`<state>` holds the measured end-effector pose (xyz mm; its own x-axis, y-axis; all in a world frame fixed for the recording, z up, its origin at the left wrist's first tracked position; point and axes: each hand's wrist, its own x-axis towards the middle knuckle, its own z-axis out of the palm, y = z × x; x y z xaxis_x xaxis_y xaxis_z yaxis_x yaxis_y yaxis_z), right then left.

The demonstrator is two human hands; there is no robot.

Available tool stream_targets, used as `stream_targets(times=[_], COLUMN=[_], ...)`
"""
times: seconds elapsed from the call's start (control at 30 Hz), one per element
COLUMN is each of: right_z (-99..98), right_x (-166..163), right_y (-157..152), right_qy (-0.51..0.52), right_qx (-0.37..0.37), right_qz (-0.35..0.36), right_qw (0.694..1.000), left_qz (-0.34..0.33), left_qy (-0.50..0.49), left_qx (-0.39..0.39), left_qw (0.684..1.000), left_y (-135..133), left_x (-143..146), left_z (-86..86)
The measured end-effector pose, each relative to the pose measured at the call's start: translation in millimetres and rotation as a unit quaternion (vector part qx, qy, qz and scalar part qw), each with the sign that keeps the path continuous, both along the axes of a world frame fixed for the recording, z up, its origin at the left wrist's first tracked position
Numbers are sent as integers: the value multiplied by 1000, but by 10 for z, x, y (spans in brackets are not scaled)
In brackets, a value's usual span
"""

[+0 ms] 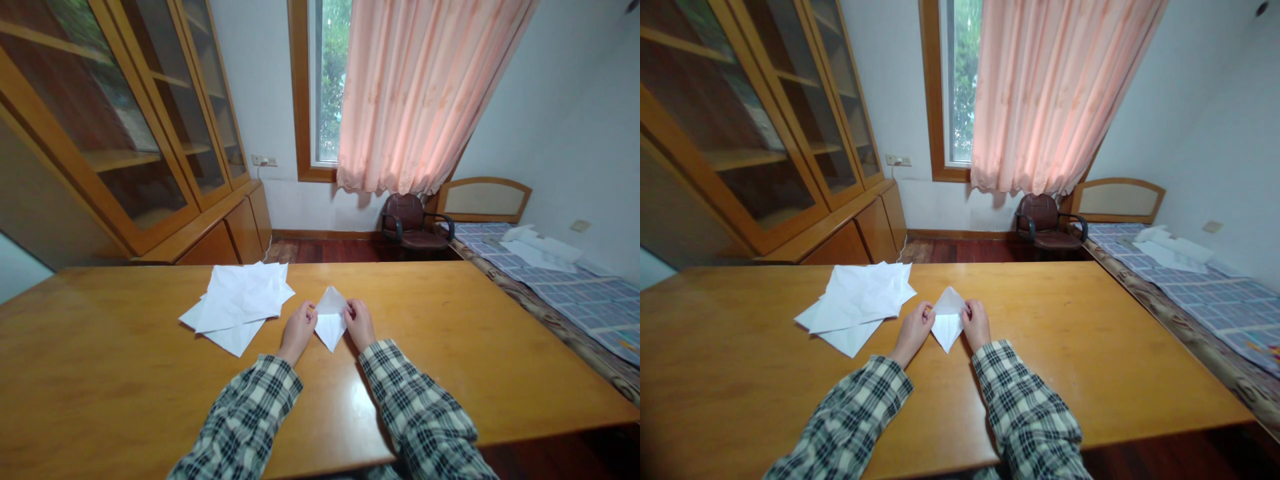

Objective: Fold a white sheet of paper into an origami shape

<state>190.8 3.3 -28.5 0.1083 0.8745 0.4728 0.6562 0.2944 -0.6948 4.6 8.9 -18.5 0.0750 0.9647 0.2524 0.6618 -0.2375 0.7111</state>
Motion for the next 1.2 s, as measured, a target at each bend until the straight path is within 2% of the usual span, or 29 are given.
stream_targets(times=[0.23, 0.6, 0.77, 1.0, 1.2], right_z=[-3, -69, -60, 34, 146], right_x=[-66, -29, -74, -59, -76], right_y=[0, 42, 43, -53, -105], right_qy=[35, 32, 28, 15, 20], right_qx=[6, -49, -28, -16, -10], right_qz=[-7, -16, -36, -24, 16], right_qw=[999, 998, 999, 999, 1000], left_qz=[-1, 5, 2, 14, 18], left_qy=[-4, 7, 6, 15, 20], left_qx=[-5, 1, -3, -5, -1], left_qw=[1000, 1000, 1000, 1000, 1000], left_y=[-18, -26, -40, -44, -29], left_x=[46, 58, 66, 77, 82], left_z=[-9, 2, 27, 47, 22])
